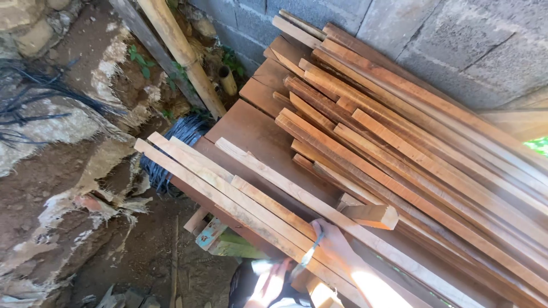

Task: The recorder bundles multiple thin wooden planks together using plastic strips.

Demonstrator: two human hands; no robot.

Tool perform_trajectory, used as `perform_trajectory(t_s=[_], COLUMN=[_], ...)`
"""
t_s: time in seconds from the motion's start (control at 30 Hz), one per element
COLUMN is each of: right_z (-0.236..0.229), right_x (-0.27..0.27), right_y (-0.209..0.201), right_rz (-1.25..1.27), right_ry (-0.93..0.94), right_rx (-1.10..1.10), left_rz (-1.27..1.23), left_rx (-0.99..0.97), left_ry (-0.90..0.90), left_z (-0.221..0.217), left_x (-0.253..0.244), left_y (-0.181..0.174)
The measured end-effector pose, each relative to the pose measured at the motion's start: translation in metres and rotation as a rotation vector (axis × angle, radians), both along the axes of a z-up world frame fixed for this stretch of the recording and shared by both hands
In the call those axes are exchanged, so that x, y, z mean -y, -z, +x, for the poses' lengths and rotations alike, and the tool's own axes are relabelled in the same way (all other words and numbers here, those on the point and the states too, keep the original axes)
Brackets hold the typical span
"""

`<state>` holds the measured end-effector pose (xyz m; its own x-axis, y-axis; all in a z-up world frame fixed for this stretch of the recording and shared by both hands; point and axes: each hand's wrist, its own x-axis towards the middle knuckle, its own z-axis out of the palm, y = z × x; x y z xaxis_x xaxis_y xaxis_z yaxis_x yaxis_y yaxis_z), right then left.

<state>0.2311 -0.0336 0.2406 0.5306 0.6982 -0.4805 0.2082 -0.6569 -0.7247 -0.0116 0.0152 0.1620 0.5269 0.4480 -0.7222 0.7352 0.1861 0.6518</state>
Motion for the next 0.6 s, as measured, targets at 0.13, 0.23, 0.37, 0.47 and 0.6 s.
perform_trajectory(t_s=[0.13, 0.23, 0.37, 0.47, 0.6], right_z=[-0.004, -0.002, 0.008, 0.014, 0.015], right_x=[0.004, 0.001, -0.007, -0.006, -0.020], right_y=[-0.029, -0.034, -0.021, 0.020, -0.016], right_rz=[-0.003, 0.041, 0.176, 0.341, 0.286], right_ry=[-0.049, -0.065, 0.009, 0.090, 0.028], right_rx=[-0.014, 0.002, -0.262, -0.454, -0.474], left_rz=[0.363, 0.481, 0.684, 0.730, 0.855], left_rx=[0.350, 0.322, 0.293, 0.590, 0.760], left_ry=[-0.062, -0.014, 0.099, 0.008, -0.107], left_z=[-0.015, -0.026, -0.023, 0.025, 0.060], left_x=[0.015, 0.023, 0.024, -0.007, -0.027], left_y=[-0.006, -0.005, -0.001, -0.109, -0.130])
